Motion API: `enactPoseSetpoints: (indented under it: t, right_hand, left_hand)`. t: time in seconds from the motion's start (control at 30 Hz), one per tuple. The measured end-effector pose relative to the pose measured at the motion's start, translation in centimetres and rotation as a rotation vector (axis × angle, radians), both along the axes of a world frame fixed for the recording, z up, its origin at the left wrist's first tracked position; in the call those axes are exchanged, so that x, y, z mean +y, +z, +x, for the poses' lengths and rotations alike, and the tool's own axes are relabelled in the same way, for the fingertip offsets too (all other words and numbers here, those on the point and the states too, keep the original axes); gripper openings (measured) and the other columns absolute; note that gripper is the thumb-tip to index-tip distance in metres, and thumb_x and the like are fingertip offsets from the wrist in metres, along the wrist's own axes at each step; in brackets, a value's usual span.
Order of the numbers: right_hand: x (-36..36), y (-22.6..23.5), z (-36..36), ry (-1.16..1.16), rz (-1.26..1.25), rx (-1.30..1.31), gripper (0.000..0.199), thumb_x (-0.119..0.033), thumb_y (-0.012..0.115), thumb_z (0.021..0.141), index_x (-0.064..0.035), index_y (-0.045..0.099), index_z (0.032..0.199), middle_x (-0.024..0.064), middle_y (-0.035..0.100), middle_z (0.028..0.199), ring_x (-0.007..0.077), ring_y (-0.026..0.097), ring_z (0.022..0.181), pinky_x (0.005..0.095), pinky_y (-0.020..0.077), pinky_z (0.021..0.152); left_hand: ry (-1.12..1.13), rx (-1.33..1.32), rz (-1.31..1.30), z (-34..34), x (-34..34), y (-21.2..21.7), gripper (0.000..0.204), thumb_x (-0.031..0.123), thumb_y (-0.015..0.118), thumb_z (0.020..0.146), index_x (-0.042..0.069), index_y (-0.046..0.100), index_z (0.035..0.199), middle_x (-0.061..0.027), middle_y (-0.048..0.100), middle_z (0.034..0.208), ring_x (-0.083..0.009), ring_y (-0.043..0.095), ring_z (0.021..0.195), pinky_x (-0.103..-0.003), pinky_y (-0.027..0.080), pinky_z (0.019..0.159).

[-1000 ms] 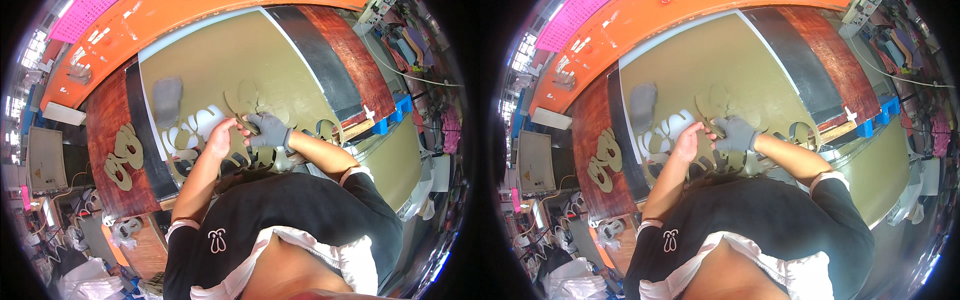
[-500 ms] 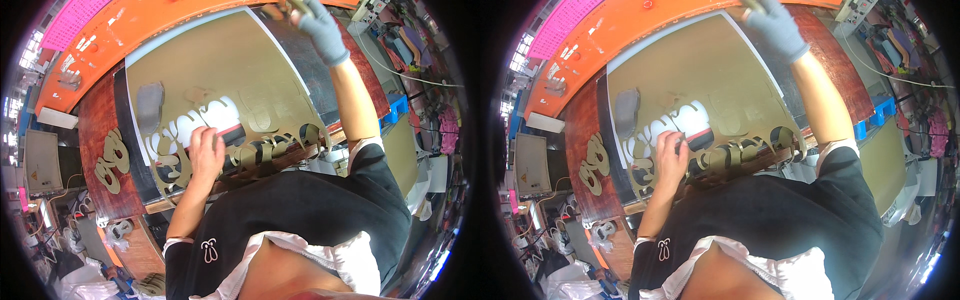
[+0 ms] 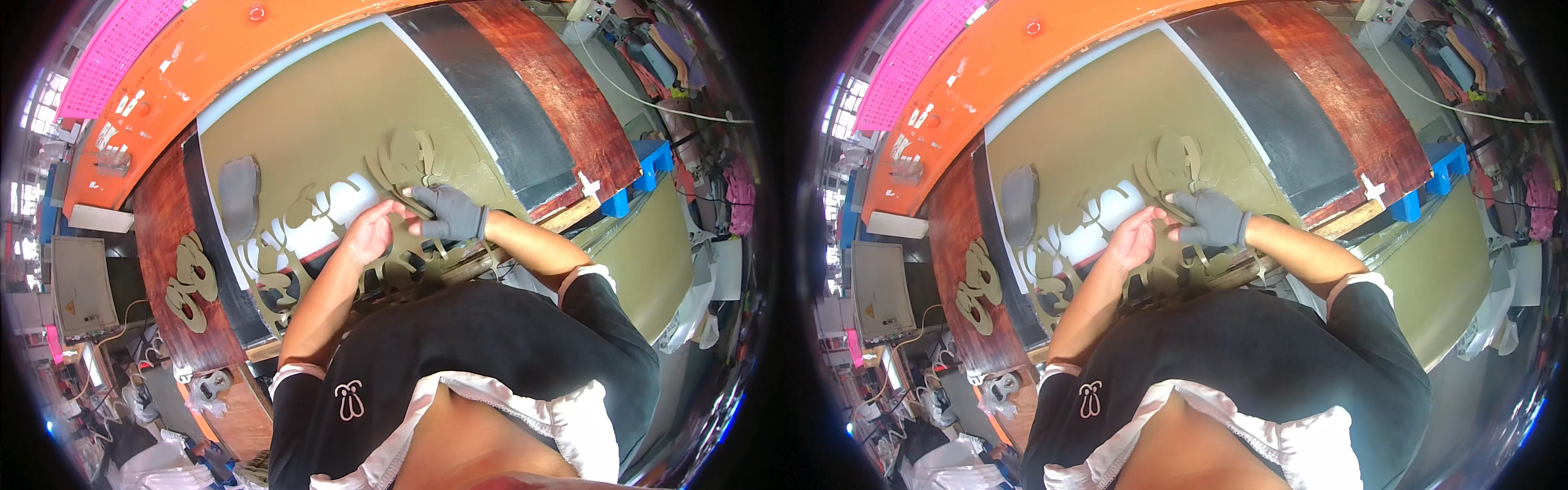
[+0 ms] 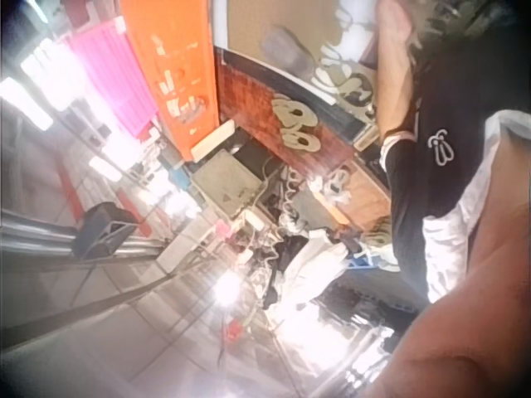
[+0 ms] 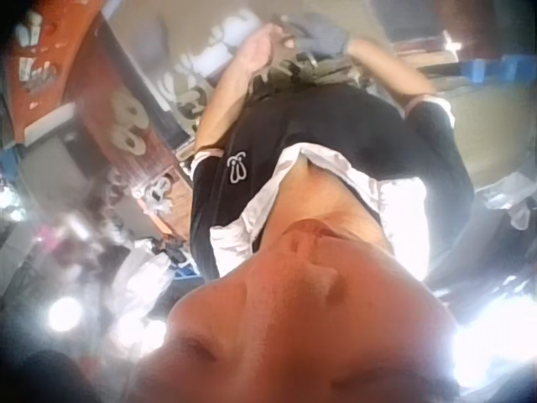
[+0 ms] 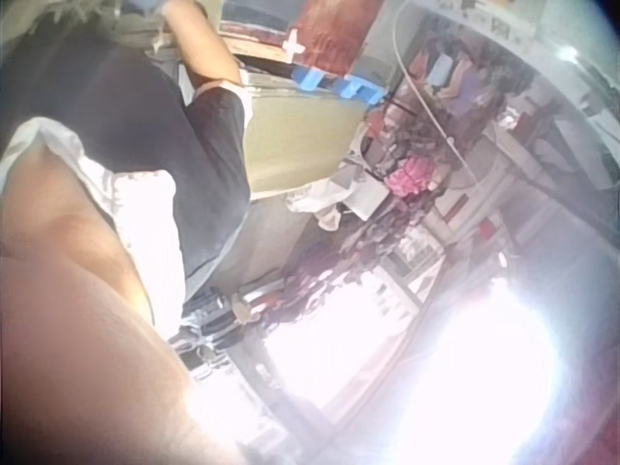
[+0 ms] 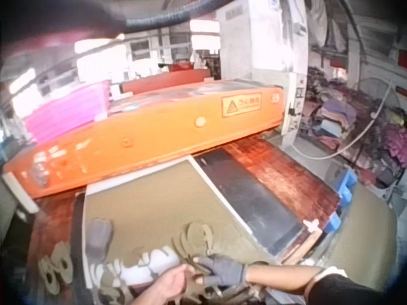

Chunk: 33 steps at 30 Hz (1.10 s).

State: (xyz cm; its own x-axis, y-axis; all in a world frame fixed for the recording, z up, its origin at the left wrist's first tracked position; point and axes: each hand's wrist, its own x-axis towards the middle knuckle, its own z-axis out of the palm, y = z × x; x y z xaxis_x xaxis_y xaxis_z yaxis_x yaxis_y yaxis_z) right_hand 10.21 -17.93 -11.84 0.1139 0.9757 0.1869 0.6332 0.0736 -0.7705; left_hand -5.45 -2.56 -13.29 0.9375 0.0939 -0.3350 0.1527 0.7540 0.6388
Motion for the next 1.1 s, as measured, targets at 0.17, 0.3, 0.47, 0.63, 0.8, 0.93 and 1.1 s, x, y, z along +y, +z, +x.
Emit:
enactPoseSetpoints:
  t: [0.17,0.3,0.47,0.63,0.8,0.93,1.1]
  right_hand:
    - [2.1,5.7,6.1,-0.131,-0.024,0.203,0.038,-0.02,0.064,0.076,-0.0042,0.054,0.109,0.0091,0.063,0.089,0.022,0.06,0.084,0.0351,0.0471,0.072]
    - [2.4,14.6,14.1,-0.403,0.278,0.963,0.01,-0.013,0.051,0.082,-0.005,0.056,0.087,0.0012,0.055,0.074,0.0106,0.052,0.068,0.0265,0.0455,0.068]
    - [0.3,19.2,15.3,-0.455,0.431,0.372,0.039,-0.01,0.056,0.078,-0.0013,0.052,0.116,0.003,0.057,0.091,0.0104,0.053,0.081,0.024,0.0442,0.075]
    - [-3.9,14.8,12.3,-0.525,0.157,0.224,0.05,-0.01,0.056,0.081,-0.0039,0.043,0.129,0.0055,0.055,0.112,0.0115,0.052,0.099,0.026,0.0434,0.084]
    - [-7.8,9.1,8.2,-0.508,0.077,0.864,0.066,-0.003,0.057,0.078,-0.004,0.031,0.138,0.0071,0.057,0.11,0.0125,0.055,0.099,0.0257,0.0442,0.085]
    - [-8.2,7.0,6.5,-0.66,0.201,0.953,0.064,-0.003,0.058,0.079,-0.0036,0.031,0.137,0.0072,0.058,0.109,0.0137,0.056,0.1,0.0252,0.0454,0.08]
    - [-10.5,9.8,7.8,-0.889,0.66,0.862,0.063,-0.01,0.059,0.081,-0.0056,0.029,0.137,0.0087,0.056,0.111,0.0162,0.054,0.099,0.0296,0.0463,0.081]
  left_hand:
    - [-0.042,0.183,0.223,-1.0,0.1,0.0,0.019,0.021,0.053,0.092,0.006,0.064,0.097,-0.0096,0.064,0.1,-0.0192,0.059,0.093,-0.035,0.047,0.084]
    - [-0.135,0.375,0.847,-1.7,-0.5,1.3,0.027,0.024,0.057,0.09,0.008,0.062,0.111,-0.0067,0.064,0.097,-0.0162,0.057,0.096,-0.033,0.046,0.083]
    - [-0.055,0.287,1.73,-1.0,-2.0,6.6,0.035,0.023,0.06,0.084,0.007,0.059,0.115,-0.0148,0.058,0.102,-0.0316,0.056,0.094,-0.04,0.045,0.081]
    - [-0.286,0.33,2.074,1.6,-2.4,10.0,0.034,0.024,0.061,0.082,0.005,0.059,0.111,-0.0149,0.06,0.099,-0.0321,0.058,0.095,-0.039,0.045,0.079]
    - [-0.069,0.279,1.444,6.9,-2.0,7.8,0.031,0.023,0.057,0.086,0.004,0.057,0.111,-0.0113,0.063,0.096,-0.0214,0.061,0.091,-0.037,0.047,0.079]
    - [0.131,0.531,0.374,10.8,-1.3,5.3,0.055,0.029,0.052,0.09,0.002,0.032,0.134,-0.0147,0.052,0.123,-0.0255,0.055,0.107,-0.042,0.036,0.093]
    - [0.01,0.652,0.377,13.7,0.4,4.3,0.062,0.035,0.053,0.089,0.001,0.028,0.133,-0.0147,0.055,0.116,-0.0225,0.056,0.094,-0.04,0.037,0.087]
